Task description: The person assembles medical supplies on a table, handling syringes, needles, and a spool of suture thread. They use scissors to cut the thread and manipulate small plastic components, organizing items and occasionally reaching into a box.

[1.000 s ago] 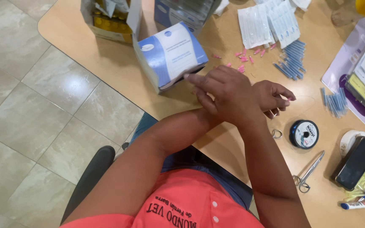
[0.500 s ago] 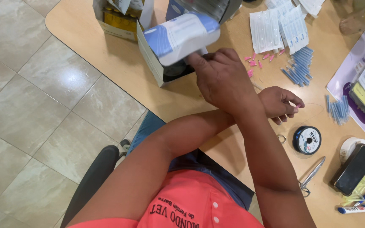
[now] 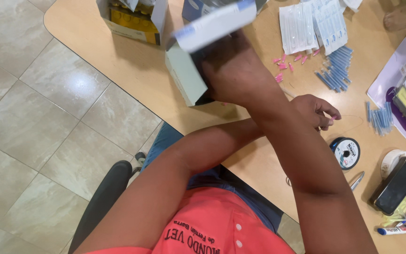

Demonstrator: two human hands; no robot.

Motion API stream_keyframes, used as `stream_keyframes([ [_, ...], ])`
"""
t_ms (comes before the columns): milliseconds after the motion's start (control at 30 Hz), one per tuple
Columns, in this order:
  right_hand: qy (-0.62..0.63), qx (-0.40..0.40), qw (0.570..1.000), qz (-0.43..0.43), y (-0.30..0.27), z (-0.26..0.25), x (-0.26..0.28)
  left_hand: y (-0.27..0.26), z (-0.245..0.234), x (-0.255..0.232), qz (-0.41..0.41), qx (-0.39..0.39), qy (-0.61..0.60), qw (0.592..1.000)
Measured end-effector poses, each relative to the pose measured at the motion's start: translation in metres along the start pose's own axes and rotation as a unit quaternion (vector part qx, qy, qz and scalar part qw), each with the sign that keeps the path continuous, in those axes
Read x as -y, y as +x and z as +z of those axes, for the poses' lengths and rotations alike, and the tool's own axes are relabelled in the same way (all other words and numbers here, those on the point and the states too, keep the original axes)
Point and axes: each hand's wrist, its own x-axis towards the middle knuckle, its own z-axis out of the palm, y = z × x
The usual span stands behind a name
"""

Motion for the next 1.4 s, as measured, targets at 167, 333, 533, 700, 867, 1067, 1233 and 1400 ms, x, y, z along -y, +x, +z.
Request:
stream_keyframes([
  [167,0.001,-0.040,0.999,-0.020,-0.002,0.006,-0.002,0.023,0.004,0.023,0.023,0.001,-0.018,1.000],
  [333,0.274,-0.026,0.958,0.081,0.006,-0.018,0.001,0.015,0.003,0.016,0.015,0.001,-0.014,1.000],
  [533,-0.042,-0.127,0.990,-0.046,-0.011,0.004,-0.004,0.007,0.005,0.012,0.007,0.011,-0.057,0.998],
  [700,-0.099,-0.199,0.975,-0.015,-0.017,-0.002,-0.004,0.012,0.004,0.015,0.001,0.022,-0.030,0.999],
  [867,0.016,-0.142,0.989,0.039,-0.027,-0.003,-0.011,0.018,0.002,0.026,0.023,0.029,-0.049,0.998],
  [1067,0.270,-0.118,0.940,0.169,-0.047,-0.022,-0.024,0.044,0.010,0.064,0.084,0.081,-0.182,0.976],
  [1233,0.319,-0.169,0.910,0.203,-0.055,-0.006,-0.033,0.043,0.012,0.064,0.061,0.091,-0.190,0.976],
  [1400,0.143,-0.095,0.973,0.152,-0.049,-0.016,-0.022,0.035,0.008,0.052,0.052,0.075,-0.129,0.988],
])
